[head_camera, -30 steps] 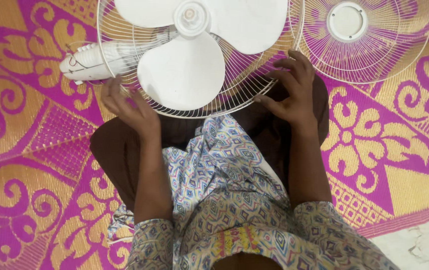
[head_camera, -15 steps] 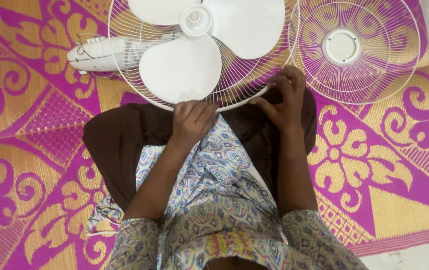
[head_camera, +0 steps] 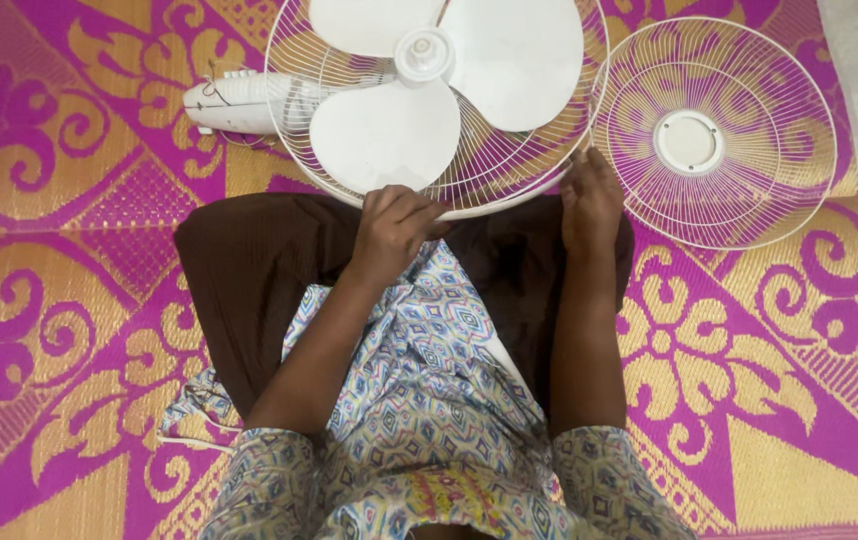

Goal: The person sits on a mat and assembles a white electric fan by hand. They attach the front wire cage to the fan body, align the tabs, and press the cage into place to secure it.

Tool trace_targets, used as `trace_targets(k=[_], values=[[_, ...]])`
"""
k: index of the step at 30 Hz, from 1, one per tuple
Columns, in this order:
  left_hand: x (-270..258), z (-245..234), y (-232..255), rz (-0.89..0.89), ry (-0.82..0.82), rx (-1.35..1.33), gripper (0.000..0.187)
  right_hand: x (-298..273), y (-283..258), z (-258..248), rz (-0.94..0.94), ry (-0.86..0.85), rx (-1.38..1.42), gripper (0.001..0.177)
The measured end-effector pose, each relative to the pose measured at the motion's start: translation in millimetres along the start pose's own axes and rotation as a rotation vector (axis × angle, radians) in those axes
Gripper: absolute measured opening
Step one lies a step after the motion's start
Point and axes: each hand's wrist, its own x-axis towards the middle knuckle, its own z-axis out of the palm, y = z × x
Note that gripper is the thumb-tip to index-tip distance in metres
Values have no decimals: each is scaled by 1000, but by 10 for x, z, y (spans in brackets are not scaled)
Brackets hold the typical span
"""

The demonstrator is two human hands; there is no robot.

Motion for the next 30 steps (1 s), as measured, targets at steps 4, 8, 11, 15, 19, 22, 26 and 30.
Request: trace_targets(k=[4,8,11,15,19,22,26,30], values=[[29,-76,43,-1,11,13,26,89,-34,-18,-73,-54,-165,63],[66,-140,91,-9,-4,6,27,24,-59,25,-197,-116,-61,60],[87,-169,115,-10,-13,0,26,-23,-136,103,-199,-93,-61,60],[115,-156,132,-13,-1,62,30,9,-215,185,-209,-137,-47,61],[154,-152,49,-4,21,44,31,162,-191,207,-218,-101,-33,63],[164,-159,-52,42,-15,65,30,341,-185,224,-253,-13,-42,62],[121,-212,-245,39,15,125,22,553,-292,291,-307,20,-105,56],[43,-361,-602,-60,106,223,26,832,-568,507,-263,133,-234,63]])
